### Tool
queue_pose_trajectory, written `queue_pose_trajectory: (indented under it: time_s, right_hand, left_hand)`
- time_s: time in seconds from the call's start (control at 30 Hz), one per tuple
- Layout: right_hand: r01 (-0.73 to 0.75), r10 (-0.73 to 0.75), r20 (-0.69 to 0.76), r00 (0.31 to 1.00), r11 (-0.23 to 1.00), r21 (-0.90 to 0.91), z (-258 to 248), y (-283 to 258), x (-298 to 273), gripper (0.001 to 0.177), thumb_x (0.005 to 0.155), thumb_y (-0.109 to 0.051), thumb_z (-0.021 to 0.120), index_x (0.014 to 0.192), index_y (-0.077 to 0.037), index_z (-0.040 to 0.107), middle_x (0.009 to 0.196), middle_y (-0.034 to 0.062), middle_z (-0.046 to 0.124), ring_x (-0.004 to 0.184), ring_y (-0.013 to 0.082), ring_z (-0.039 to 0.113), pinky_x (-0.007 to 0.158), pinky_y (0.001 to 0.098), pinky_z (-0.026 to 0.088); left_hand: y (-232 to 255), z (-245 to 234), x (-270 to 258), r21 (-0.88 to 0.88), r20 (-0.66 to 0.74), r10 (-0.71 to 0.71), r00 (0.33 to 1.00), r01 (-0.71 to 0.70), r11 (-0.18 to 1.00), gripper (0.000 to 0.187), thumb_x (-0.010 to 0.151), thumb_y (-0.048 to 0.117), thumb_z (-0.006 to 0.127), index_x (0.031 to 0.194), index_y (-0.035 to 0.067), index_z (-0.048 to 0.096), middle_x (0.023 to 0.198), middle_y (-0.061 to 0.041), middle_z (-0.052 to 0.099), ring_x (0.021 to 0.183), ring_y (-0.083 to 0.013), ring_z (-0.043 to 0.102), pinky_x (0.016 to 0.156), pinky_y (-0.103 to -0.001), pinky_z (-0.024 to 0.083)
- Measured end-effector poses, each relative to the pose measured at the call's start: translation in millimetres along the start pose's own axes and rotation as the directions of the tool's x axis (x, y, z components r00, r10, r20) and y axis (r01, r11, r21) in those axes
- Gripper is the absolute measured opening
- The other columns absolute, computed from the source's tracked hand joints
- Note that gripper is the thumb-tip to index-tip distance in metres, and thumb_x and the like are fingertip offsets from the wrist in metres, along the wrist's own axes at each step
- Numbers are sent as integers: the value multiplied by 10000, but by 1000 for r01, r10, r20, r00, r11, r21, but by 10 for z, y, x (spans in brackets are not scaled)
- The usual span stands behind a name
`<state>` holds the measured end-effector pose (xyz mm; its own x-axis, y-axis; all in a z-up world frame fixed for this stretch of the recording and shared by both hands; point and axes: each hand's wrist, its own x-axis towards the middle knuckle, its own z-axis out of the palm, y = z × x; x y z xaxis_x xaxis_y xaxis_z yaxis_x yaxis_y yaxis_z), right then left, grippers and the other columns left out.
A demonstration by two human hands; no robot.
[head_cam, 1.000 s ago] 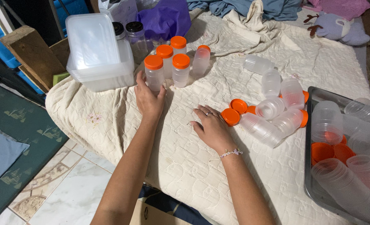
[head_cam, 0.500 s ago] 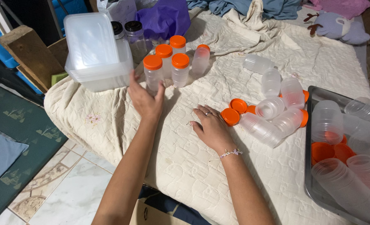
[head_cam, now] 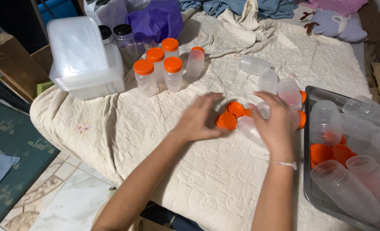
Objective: The person repeatedly picks translucent plastic containers and orange lids from a bed surface, screws the lids onto the containers, and places the assembled units in a growing group. The person handles each container individually, aligning and tightening the lids by hand.
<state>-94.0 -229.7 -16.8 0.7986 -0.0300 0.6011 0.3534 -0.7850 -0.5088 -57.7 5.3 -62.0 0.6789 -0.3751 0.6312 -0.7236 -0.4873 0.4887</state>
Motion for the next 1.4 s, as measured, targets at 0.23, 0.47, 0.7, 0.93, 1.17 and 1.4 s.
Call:
queue_pose_trajectory:
  time_s: [0.23, 0.47, 0.7, 0.93, 1.17, 1.4]
  right_hand:
    - [-78, 75, 124, 989, 997, 23, -99, 586, -1, 570, 748, 45, 637, 1286, -135, 694, 1363, 156, 647, 1262, 335, 610, 1043, 383, 483]
    - [-188, 246, 190, 950, 941, -281, 21, 601, -20, 812, 670, 97, 654, 1349, -347, 659, 1562, 59, 499, 1339, 369, 424, 1152, 447, 310]
    - [-211, 262, 111, 959, 916, -341, 51, 569, 44, 798, 643, -55, 869, 1353, -332, 633, 1536, 98, 469, 1382, 355, 369, 1120, 510, 282]
    - [65, -95, -258, 961, 990, -122, -84, 236, 87, 673, 741, -122, 908, 1324, -27, 585, 1438, 197, 599, 1442, 418, 474, 1174, 524, 362]
    - [135, -107, -269, 957, 987, 88, 290, -330, -6, 641, 795, -248, 898, 1295, 0, 583, 1238, 206, 678, 1141, 354, 677, 980, 449, 528]
    - [-79, 79, -6, 997, 997, -9, 730, -541, -48, 663, 781, -426, 870, 1241, -21, 617, 1002, 237, 720, 877, 406, 723, 731, 471, 571]
  left_hand:
    - [-40, 445, 505, 52, 282, -345, 895, 345, 937, 1179, 517, 574, 850, 1543, 194, 411, 1261, -181, 624, 1168, -361, 619, 973, -447, 515]
    - [-201, 579, 334, -72, -29, -279, 960, 277, 958, 755, 687, 527, 856, 1214, 19, 668, 1119, -161, 727, 963, -282, 728, 841, -381, 572]
    - [-344, 555, 356, -649, -24, -594, 804, 440, 621, 504, 906, 391, 746, 1236, 16, 676, 872, -114, 731, 731, -117, 656, 658, -283, 543]
    - [-306, 450, 346, -728, -114, -510, 852, 278, 627, 411, 963, 280, 722, 1322, 85, 668, 1054, -68, 669, 675, -89, 547, 580, -235, 463]
    - [-371, 434, 364, -929, 71, -597, 799, 270, 252, 418, 863, 155, 702, 1276, 110, 650, 944, -31, 643, 654, -131, 664, 535, -266, 508]
    - [-513, 421, 353, -941, -36, -666, 745, 198, 273, 377, 1001, 314, 641, 1219, 31, 761, 1061, -38, 746, 923, -111, 653, 767, -265, 517]
